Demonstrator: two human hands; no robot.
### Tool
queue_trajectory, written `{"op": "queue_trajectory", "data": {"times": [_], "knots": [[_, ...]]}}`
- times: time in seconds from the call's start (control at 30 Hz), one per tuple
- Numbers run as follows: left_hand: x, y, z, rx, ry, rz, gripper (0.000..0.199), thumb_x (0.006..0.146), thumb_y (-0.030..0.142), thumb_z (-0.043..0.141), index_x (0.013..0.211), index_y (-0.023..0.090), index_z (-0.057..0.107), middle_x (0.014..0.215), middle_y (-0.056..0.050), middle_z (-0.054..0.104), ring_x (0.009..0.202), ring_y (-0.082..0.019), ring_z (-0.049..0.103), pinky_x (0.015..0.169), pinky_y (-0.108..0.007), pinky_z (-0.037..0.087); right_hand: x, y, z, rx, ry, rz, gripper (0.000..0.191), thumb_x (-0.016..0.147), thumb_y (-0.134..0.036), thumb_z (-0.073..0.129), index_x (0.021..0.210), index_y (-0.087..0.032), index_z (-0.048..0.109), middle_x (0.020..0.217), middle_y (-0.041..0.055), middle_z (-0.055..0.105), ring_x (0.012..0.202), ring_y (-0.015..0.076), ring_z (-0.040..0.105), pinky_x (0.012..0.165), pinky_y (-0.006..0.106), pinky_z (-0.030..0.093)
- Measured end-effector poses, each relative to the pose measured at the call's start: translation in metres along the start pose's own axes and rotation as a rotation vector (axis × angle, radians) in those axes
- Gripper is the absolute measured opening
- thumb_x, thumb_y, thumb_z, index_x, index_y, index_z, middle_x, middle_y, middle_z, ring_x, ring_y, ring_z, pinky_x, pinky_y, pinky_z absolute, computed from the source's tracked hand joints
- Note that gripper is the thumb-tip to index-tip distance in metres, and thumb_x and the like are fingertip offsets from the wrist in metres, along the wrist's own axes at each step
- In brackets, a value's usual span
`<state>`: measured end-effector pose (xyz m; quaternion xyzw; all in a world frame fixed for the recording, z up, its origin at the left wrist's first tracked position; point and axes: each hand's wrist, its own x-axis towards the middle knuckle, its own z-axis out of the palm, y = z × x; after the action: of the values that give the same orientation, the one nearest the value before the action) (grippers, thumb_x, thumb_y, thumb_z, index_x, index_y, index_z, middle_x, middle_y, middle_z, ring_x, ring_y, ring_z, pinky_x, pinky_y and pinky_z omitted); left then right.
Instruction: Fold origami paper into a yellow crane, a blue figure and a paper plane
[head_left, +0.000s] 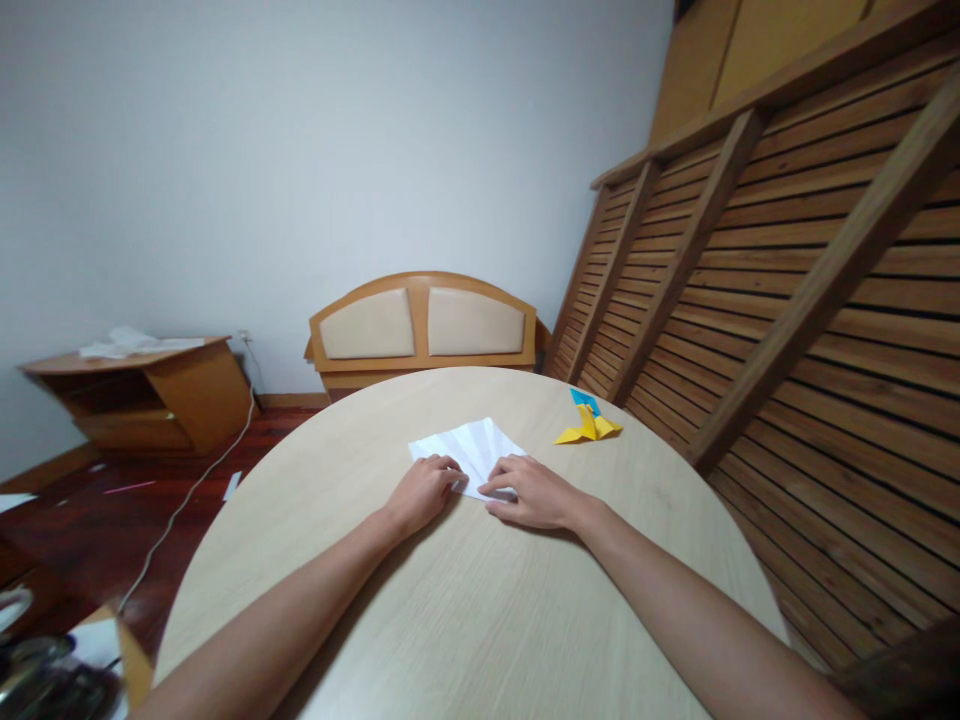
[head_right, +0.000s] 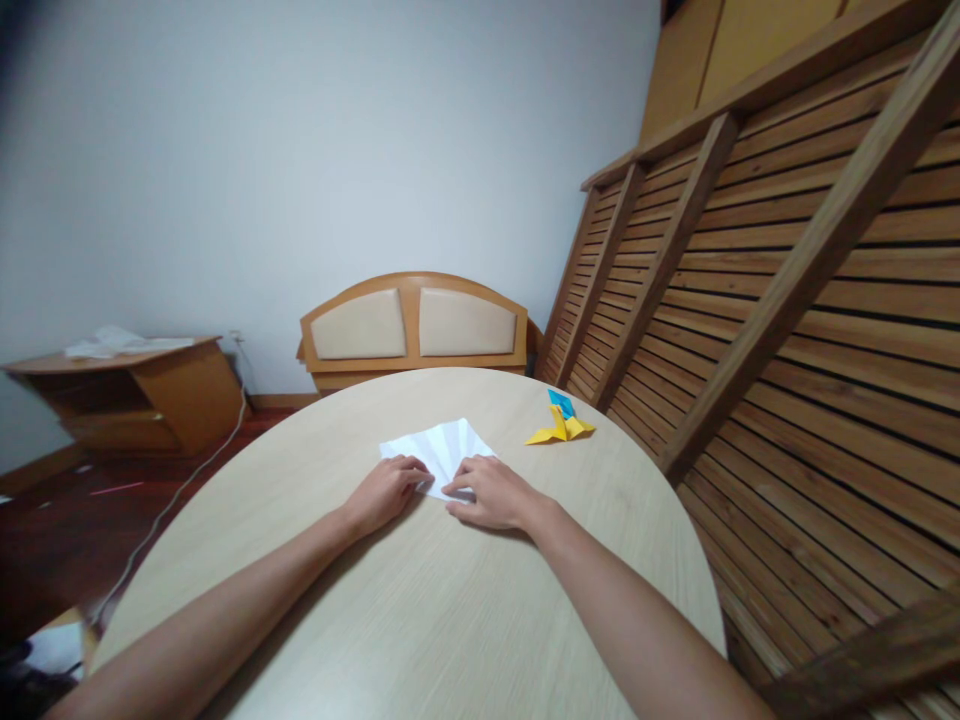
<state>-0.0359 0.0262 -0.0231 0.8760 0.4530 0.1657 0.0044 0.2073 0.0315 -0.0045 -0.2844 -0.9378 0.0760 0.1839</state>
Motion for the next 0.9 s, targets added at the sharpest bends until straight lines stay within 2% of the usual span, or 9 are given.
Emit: {"op": "queue_trajectory", "data": {"times": [0.07,0.2,0.37,0.47,0.6,0.77,0.9], "knots": [[-0.001,0.007,-0.003,0.024,-0.012,-0.023,0.035,0.089,0.013,0.044,0.107,0.026,0.071,0.111,-0.004,0.069,0.103,-0.021,0.061,0.093,-0.036,0.049,0.000,-0.004,-0.001,0.004,-0.011,-0.018,0.030,0.086,-0.035,0.064,0.112,-0.024,0.074,0.103,0.0072,0.068,0.097,0.0221,0.062,0.089,0.034,0.044],[-0.004,0.021,-0.006,0.037,0.005,-0.087,0.030,0.094,0.036,0.045,0.105,0.024,0.070,0.111,-0.006,0.067,0.102,-0.022,0.061,0.092,-0.037,0.050,0.000,-0.012,0.000,0.020,-0.028,-0.059,0.029,0.086,-0.034,0.064,0.110,-0.021,0.074,0.104,0.0081,0.067,0.097,0.0221,0.061,0.088,0.034,0.045],[-0.006,0.028,-0.005,0.049,-0.016,-0.134,0.040,0.093,0.043,0.043,0.123,0.026,0.063,0.123,-0.008,0.061,0.113,-0.025,0.055,0.098,-0.039,0.048,0.002,-0.014,-0.003,0.056,-0.040,-0.112,0.025,0.085,-0.031,0.063,0.104,-0.020,0.075,0.123,0.0098,0.064,0.112,0.0239,0.058,0.098,0.035,0.043],[-0.006,0.029,-0.005,0.065,-0.045,-0.145,0.047,0.092,0.048,0.042,0.131,0.028,0.058,0.129,-0.009,0.058,0.119,-0.028,0.051,0.103,-0.043,0.046,0.000,-0.007,-0.010,0.069,-0.084,-0.080,0.027,0.083,-0.035,0.065,0.104,-0.022,0.076,0.124,0.0090,0.065,0.114,0.0253,0.058,0.101,0.038,0.042],[-0.006,0.032,-0.005,0.070,-0.079,-0.154,0.053,0.091,0.052,0.042,0.136,0.028,0.055,0.136,-0.010,0.054,0.126,-0.031,0.047,0.108,-0.047,0.042,-0.010,0.009,-0.021,0.079,-0.131,0.037,0.042,0.075,-0.036,0.071,0.115,-0.022,0.073,0.130,0.0105,0.062,0.122,0.0280,0.054,0.109,0.041,0.037],[-0.005,0.033,-0.007,0.038,-0.172,-0.199,0.060,0.090,0.056,0.040,0.145,0.030,0.045,0.152,-0.008,0.041,0.140,-0.034,0.036,0.117,-0.052,0.030,-0.021,0.029,-0.029,0.129,-0.189,0.189,0.060,0.066,-0.014,0.063,0.125,-0.022,0.067,0.141,0.0105,0.054,0.132,0.0277,0.047,0.112,0.040,0.034],[-0.005,0.035,-0.008,0.008,-0.237,-0.246,0.065,0.089,0.059,0.040,0.148,0.032,0.037,0.159,-0.008,0.029,0.147,-0.037,0.025,0.118,-0.061,0.023,-0.026,0.042,-0.028,0.142,-0.163,0.175,0.061,0.068,-0.004,0.052,0.124,-0.022,0.068,0.140,0.0099,0.055,0.130,0.0240,0.050,0.112,0.039,0.035]]}}
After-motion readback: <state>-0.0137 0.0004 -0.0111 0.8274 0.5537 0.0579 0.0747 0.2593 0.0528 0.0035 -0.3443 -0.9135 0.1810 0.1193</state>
